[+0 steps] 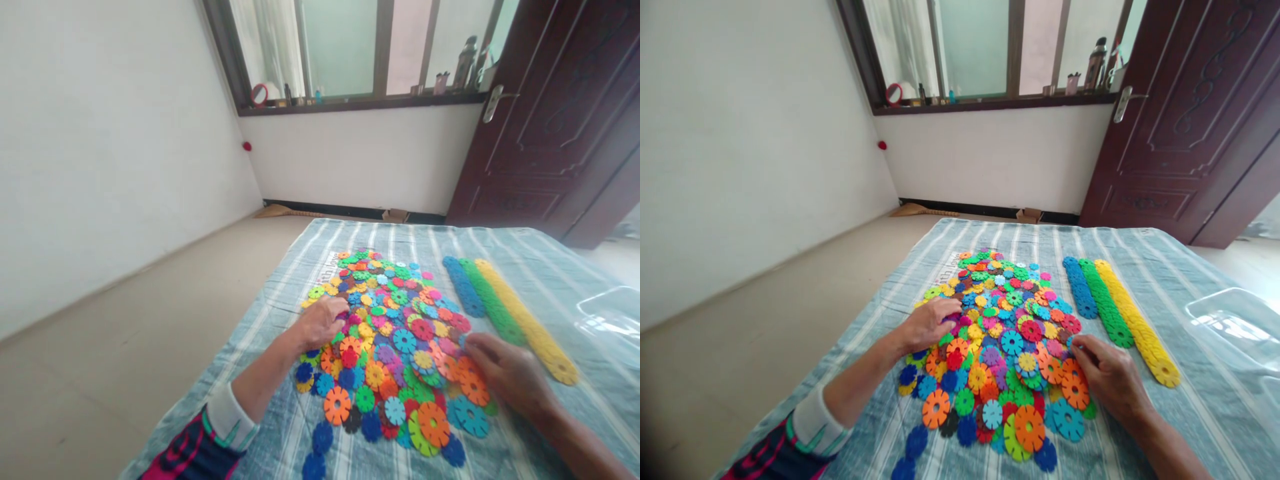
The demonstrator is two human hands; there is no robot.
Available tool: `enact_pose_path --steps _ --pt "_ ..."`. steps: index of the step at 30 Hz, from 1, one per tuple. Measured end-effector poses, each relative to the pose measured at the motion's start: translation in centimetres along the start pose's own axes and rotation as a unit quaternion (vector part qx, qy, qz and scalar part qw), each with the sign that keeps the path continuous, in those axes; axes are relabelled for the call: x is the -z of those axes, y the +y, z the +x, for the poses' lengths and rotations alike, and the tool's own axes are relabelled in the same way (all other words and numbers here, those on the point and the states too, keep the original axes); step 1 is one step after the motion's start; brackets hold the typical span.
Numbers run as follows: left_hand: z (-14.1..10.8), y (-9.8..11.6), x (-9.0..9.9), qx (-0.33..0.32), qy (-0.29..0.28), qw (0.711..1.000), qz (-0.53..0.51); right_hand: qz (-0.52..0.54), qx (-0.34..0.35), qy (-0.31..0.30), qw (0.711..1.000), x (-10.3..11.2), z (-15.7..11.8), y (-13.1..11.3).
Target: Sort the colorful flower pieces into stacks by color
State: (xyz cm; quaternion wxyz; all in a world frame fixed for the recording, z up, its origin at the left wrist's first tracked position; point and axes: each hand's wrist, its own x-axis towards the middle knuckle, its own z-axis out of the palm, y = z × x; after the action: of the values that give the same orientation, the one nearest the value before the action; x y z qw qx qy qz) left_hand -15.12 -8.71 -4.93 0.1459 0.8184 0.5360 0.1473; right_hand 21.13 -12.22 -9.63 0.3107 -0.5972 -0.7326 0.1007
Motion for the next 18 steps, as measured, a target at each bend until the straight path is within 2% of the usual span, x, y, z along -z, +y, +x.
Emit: enact_pose_path --steps 2,4,7,9,11,13,16,18 --pt "0.9 -0.4 -0.2 0.01 0.012 0.999 -0.051 -0.002 0.0 -0.004 1.0 0.0 0.0 0.1" --pt "1.7 -1.1 0.1 0.036 0.052 0.989 -0.13 -0.005 0.002 -0.004 1.0 -0.1 0.0 0.2" --pt "1.9 -2.2 1.4 0.073 0.114 0.962 -0.238 -0.002 0.018 0.007 1.0 -0.1 0.0 0.5" --pt "1.3 -2.8 2.5 0.098 0.116 0.956 -0.251 0.004 0.034 0.015 0.999 -0.2 0.0 0.6" --pt "0.2 -3.1 3.6 0.124 0.074 0.962 -0.234 0.01 0.043 0.023 0.999 -0.2 0.0 0.7" --pt "-1.1 -2.9 4.4 0.123 0.003 0.969 -0.212 0.014 0.043 0.027 0.999 -0.1 0.0 0.8" --pt "-2.1 -2.1 4.6 0.06 -0.089 0.979 -0.173 0.016 0.039 0.027 0.999 -0.1 0.0 0.8" --pt "-2.0 -1.5 3.9 0.014 -0.104 0.984 -0.145 0.015 0.037 0.027 0.999 -0.1 0.0 0.9"
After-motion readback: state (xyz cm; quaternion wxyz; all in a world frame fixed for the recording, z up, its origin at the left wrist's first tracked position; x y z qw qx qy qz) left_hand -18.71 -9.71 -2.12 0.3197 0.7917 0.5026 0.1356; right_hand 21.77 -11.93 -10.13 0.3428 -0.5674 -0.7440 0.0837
